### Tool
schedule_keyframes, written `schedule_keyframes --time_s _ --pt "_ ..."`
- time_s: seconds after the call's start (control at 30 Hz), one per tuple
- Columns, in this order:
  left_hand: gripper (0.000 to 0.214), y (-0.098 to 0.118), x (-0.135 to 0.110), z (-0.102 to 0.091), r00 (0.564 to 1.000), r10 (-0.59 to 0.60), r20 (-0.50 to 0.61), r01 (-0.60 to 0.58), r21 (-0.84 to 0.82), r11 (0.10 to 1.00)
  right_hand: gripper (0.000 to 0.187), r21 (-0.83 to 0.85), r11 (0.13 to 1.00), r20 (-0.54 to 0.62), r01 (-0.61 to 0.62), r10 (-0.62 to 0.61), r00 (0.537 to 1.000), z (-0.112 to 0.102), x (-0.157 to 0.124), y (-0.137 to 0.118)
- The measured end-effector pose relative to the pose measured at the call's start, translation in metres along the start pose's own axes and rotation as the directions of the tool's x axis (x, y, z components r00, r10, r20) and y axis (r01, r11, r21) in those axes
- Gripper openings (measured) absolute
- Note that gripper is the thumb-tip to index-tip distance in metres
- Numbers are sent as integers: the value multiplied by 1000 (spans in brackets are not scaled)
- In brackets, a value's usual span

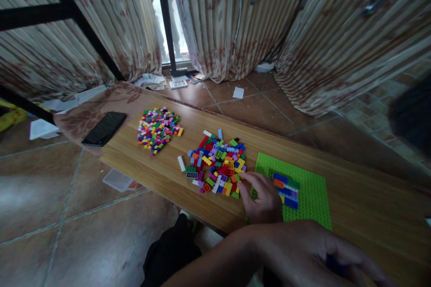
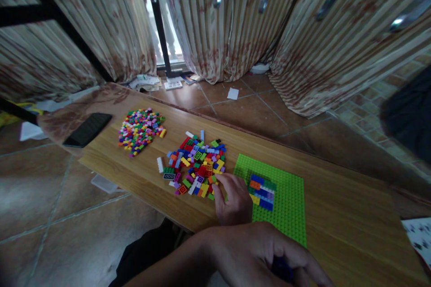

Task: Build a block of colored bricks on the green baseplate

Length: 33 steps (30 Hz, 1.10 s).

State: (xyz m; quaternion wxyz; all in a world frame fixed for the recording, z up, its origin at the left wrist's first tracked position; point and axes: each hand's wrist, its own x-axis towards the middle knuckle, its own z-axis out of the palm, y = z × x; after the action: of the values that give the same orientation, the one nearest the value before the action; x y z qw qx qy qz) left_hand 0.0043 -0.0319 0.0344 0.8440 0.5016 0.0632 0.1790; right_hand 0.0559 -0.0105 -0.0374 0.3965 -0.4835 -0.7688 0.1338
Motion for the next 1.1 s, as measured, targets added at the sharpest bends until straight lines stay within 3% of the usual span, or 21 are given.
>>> schedule_keyframes --time_s 0.17,0.37,0.6,0.8,1.1 --pt "46 -9 4 -2 982 33 -188 -11 118 993 22 -14 1000 -11 -16 16 1000 8 -1 -4" --pt "33 -5 6 -1 949 86 -303 -38 163 986 21 -26 1000 -47 6 -7 999 10 -1 -2" --pt "43 -5 5 -4 961 76 -265 -40 139 990 17 -32 999 -99 21 -24 995 8 2 -5" --pt "47 0 4 -2 951 -38 -307 64 76 995 15 -53 997 -108 60 -65 992 7 2 -3" --pt "49 -2 3 -1 948 34 -316 -2 100 995 14 -57 992 -80 112 -117 990 7 1 -3"
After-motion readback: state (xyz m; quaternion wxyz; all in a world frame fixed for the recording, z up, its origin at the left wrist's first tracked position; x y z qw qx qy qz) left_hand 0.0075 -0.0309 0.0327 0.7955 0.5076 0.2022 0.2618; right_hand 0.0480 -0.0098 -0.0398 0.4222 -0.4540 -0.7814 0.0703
